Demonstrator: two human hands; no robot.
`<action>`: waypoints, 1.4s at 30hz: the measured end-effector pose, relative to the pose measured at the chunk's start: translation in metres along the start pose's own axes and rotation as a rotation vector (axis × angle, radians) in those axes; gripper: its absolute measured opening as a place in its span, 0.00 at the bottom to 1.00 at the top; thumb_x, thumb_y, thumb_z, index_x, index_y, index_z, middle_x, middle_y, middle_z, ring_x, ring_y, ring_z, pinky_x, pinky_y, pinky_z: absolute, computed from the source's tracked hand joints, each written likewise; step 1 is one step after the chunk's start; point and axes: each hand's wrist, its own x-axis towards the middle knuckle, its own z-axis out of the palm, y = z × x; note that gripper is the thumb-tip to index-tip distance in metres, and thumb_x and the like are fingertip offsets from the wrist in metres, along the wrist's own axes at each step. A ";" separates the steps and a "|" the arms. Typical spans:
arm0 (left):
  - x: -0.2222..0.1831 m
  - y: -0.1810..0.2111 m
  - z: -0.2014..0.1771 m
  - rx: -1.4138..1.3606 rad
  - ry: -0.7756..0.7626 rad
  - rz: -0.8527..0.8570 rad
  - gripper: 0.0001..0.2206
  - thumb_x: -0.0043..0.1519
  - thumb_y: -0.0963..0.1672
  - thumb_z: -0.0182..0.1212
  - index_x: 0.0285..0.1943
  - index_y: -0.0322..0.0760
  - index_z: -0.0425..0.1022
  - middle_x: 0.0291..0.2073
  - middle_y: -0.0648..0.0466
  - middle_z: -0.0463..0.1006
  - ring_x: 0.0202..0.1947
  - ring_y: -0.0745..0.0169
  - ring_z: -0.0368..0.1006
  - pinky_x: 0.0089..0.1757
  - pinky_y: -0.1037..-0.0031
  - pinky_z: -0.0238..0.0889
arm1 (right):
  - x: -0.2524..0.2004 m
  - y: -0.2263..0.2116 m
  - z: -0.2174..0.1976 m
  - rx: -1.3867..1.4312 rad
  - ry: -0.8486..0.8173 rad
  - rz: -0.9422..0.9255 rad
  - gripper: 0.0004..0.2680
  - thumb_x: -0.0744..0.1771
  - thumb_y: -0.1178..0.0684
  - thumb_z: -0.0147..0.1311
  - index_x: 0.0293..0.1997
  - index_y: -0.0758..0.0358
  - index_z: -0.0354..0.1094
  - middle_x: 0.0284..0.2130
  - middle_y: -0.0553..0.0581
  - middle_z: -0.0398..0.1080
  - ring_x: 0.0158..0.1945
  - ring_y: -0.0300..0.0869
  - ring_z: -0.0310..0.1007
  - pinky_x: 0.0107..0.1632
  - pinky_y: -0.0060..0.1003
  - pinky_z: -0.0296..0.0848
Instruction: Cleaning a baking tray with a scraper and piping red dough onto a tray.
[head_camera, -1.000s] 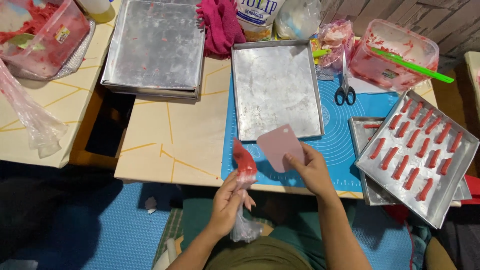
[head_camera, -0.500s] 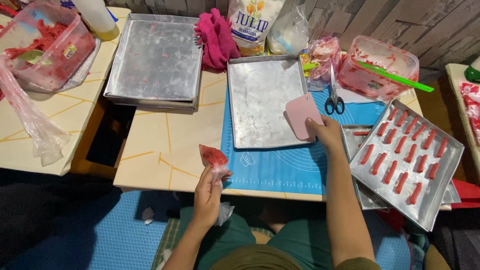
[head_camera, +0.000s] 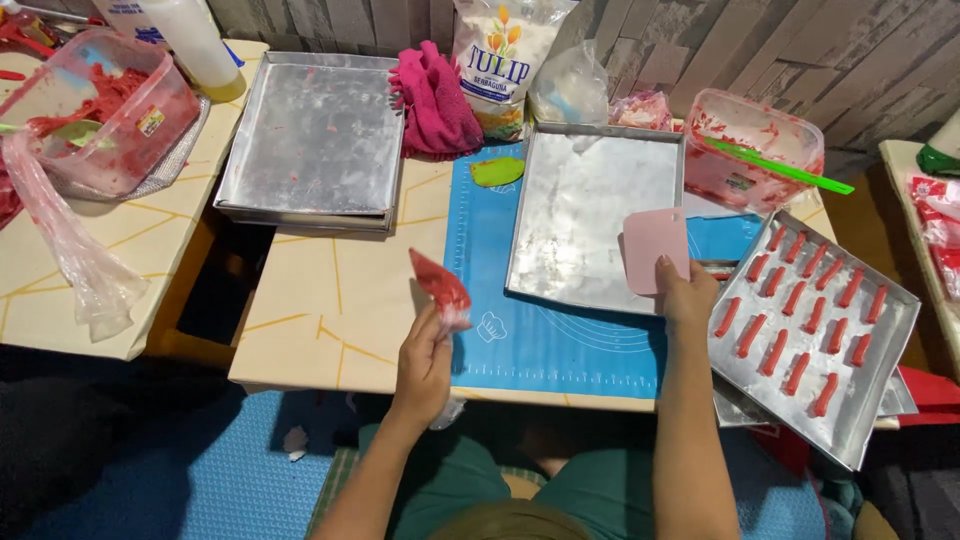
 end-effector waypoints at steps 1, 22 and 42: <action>0.010 -0.005 0.005 0.001 0.000 0.000 0.17 0.61 0.34 0.40 0.49 0.27 0.78 0.60 0.39 0.72 0.59 0.42 0.71 0.56 0.55 0.65 | 0.000 0.001 0.000 0.001 0.000 0.000 0.12 0.67 0.45 0.65 0.52 0.58 0.76 0.40 0.62 0.76 0.47 0.54 0.76 0.50 0.44 0.69; -0.027 -0.050 0.003 -0.481 -0.158 -0.641 0.14 0.67 0.38 0.47 0.59 0.21 0.69 0.26 0.35 0.80 0.26 0.46 0.82 0.32 0.65 0.79 | -0.204 -0.090 0.055 -0.257 -0.355 -1.180 0.06 0.66 0.59 0.57 0.43 0.50 0.76 0.33 0.47 0.77 0.34 0.44 0.79 0.36 0.34 0.76; -0.047 -0.019 0.010 0.176 -0.167 -0.335 0.14 0.63 0.40 0.44 0.46 0.28 0.77 0.34 0.35 0.80 0.41 0.34 0.77 0.43 0.54 0.70 | -0.207 -0.068 0.089 -0.823 -0.312 -1.641 0.06 0.68 0.59 0.48 0.43 0.50 0.68 0.28 0.48 0.66 0.30 0.41 0.73 0.32 0.31 0.74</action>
